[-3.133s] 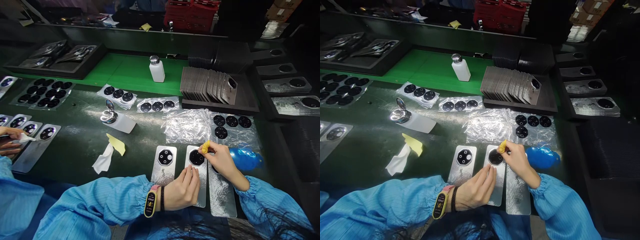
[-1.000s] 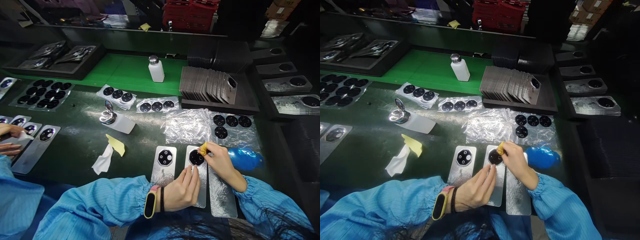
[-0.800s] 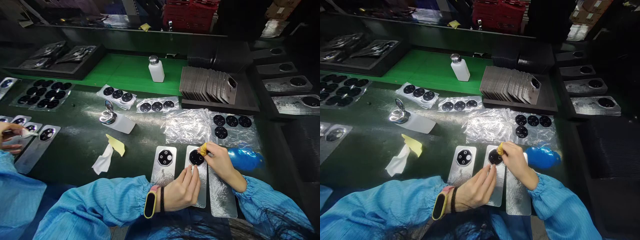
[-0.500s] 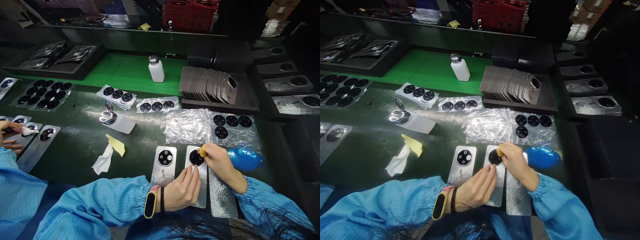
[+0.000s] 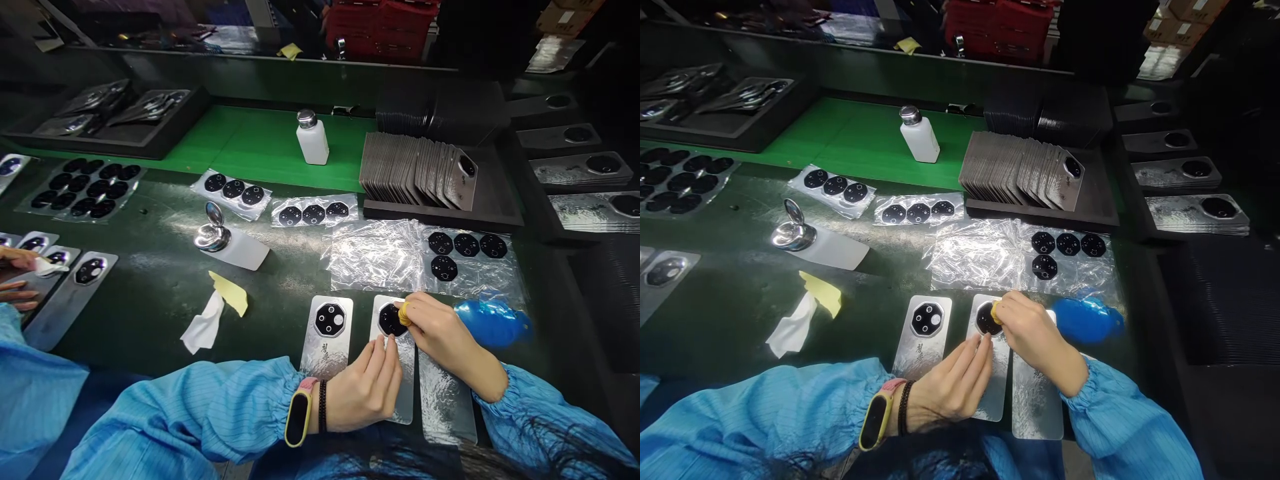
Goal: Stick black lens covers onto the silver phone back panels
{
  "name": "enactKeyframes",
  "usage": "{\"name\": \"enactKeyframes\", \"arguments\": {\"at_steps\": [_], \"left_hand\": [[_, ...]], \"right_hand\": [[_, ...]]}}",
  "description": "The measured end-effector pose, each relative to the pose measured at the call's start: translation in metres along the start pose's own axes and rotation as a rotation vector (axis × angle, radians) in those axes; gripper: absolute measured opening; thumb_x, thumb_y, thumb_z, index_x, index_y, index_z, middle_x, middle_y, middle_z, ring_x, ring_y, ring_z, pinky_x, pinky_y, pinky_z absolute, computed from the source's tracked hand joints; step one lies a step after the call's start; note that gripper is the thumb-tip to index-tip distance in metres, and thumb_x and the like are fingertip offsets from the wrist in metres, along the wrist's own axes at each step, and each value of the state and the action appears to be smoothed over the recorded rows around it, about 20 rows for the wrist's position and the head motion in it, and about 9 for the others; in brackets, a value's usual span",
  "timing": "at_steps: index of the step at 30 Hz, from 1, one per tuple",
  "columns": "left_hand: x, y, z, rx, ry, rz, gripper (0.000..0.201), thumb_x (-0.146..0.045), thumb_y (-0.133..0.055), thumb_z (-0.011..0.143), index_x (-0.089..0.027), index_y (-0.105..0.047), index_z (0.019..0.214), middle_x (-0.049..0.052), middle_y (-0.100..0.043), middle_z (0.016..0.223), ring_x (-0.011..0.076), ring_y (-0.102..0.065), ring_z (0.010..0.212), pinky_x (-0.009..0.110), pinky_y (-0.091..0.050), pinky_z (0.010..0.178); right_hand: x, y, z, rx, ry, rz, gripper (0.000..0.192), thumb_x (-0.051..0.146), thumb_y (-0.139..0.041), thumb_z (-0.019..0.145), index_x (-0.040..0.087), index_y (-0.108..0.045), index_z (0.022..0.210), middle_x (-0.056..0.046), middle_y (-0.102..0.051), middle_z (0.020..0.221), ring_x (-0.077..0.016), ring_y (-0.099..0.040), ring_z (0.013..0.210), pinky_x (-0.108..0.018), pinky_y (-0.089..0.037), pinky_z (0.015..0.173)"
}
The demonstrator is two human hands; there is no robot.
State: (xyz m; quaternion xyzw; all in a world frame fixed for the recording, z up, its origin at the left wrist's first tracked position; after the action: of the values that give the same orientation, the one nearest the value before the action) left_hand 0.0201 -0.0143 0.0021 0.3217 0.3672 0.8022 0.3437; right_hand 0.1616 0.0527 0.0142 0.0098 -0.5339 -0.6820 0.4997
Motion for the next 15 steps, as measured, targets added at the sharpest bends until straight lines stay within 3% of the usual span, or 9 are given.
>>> {"name": "enactKeyframes", "arguments": {"at_steps": [8, 15], "left_hand": [[-0.0007, 0.0008, -0.0019, 0.068, -0.017, -0.023, 0.031, -0.008, -0.040, 0.088, -0.003, -0.069, 0.098, 0.012, -0.076, 0.095, 0.0223, -0.070, 0.090, 0.034, -0.054, 0.088], [-0.0056, -0.0063, -0.0069, 0.116, 0.053, -0.045, 0.027, -0.009, -0.042, 0.088, -0.004, -0.065, 0.101, 0.014, -0.072, 0.100, 0.0288, -0.068, 0.101, 0.045, -0.047, 0.101]], "right_hand": [[0.0032, 0.0003, -0.0025, 0.043, 0.021, -0.068, 0.034, -0.004, -0.036, 0.091, 0.021, -0.043, 0.070, -0.001, -0.051, 0.066, -0.0172, -0.054, 0.066, -0.026, -0.048, 0.054], [0.0040, 0.0005, -0.0037, 0.049, 0.030, -0.098, 0.036, -0.007, -0.033, 0.089, 0.021, -0.047, 0.072, -0.003, -0.059, 0.071, -0.0193, -0.060, 0.073, -0.027, -0.054, 0.059]]}}
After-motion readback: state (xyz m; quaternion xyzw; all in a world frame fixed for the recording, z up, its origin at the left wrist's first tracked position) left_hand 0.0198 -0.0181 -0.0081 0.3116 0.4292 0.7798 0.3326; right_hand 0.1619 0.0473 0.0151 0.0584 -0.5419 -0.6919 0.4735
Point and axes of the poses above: each hand's wrist, its own z-axis towards the middle knuckle, its own y-axis out of the back of the hand, x = y × z, the point moved 3 cm from there along z, towards the middle knuckle
